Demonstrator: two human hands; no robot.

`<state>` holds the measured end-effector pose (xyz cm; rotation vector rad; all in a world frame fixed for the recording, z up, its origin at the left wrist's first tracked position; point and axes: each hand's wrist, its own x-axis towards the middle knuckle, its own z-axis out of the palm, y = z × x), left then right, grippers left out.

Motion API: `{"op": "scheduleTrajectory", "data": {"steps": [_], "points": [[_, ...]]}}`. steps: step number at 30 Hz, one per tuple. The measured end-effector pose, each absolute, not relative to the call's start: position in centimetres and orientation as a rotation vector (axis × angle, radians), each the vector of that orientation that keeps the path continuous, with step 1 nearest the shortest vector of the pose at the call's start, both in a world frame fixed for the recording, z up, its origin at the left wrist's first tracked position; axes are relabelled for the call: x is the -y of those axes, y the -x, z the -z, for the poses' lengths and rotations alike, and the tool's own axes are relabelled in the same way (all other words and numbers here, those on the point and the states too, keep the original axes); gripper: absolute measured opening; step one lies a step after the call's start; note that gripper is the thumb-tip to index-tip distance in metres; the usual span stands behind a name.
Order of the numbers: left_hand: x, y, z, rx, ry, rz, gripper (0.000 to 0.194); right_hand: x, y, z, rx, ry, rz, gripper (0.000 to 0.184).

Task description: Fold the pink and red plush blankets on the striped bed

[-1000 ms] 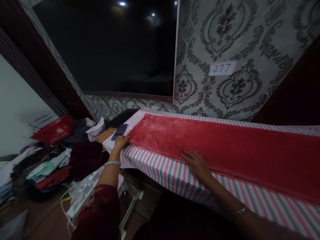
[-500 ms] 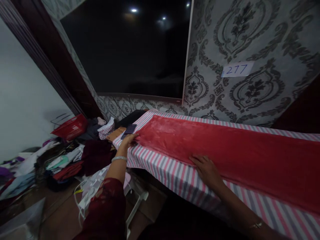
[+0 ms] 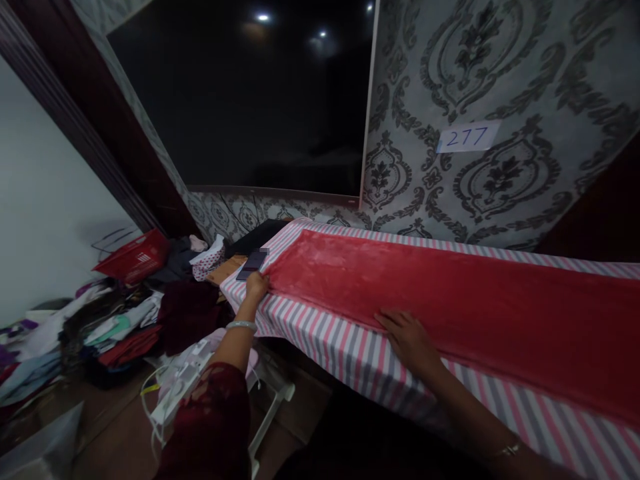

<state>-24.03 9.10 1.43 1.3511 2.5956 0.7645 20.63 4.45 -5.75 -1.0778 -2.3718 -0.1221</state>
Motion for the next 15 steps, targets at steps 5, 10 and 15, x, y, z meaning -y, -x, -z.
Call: {"op": "scheduleTrajectory", "data": {"steps": [5,10,15], "points": [[-8.9,23.5,-2.2,-2.681,-1.399,-0.549,0.025,-4.1,-20.4,5.3,2.358,1.109,0.059,0.048],[-8.2,22.8,-3.2,-2.749,-1.499,-0.452,0.022,-3.9,-21.3,4.3,2.355,0.948,-0.094,0.039],[-7.7,20.7,-4.7,-2.805,-1.644,-0.404,0.036,-5.3,-26.3,1.9,2.269,0.991,-0.072,0.036]]}}
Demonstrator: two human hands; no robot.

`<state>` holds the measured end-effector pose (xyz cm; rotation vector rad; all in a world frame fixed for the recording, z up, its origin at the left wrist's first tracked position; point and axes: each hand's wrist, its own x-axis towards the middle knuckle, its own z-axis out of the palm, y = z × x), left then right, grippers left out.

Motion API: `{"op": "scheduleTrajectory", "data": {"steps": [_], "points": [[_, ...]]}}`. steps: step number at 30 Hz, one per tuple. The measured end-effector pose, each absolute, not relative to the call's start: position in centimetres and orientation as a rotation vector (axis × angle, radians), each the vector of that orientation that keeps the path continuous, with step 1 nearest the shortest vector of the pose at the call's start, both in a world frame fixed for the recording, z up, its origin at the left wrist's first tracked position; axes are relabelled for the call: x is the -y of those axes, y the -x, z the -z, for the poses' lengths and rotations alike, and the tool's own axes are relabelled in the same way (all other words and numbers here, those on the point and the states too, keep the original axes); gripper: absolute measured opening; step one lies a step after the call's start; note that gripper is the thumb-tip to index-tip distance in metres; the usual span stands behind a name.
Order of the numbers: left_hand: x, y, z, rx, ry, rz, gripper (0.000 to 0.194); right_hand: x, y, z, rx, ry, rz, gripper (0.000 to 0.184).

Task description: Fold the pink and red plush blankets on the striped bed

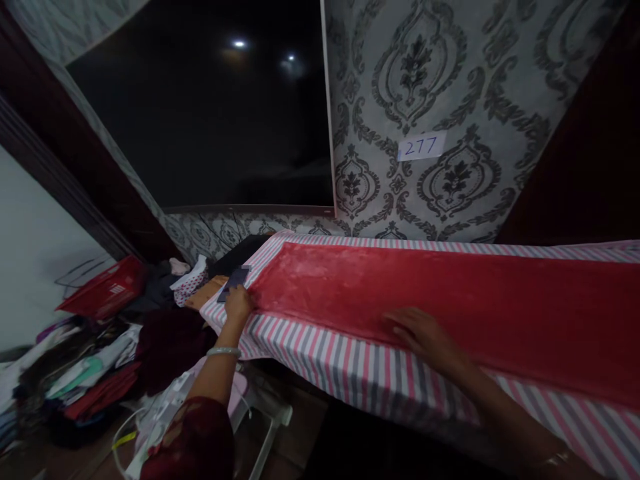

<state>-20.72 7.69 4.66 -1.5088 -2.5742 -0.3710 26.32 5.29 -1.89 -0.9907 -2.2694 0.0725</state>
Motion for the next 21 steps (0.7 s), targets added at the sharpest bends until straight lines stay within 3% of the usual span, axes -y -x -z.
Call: {"op": "scheduleTrajectory", "data": {"steps": [7,14,21], "points": [[-11.5,14.4,-5.4,2.016,2.021,0.218,0.054,-7.9,-31.5,1.1,2.169,1.408,0.282,0.053],[-13.2,14.9,-2.4,2.384,1.926,0.07,0.062,-7.5,-31.5,5.9,2.241,1.584,0.303,0.057],[-15.3,16.3,-4.8,2.419,1.838,0.306,0.043,-7.8,-32.3,7.1,2.234,1.533,0.311,0.059]]}}
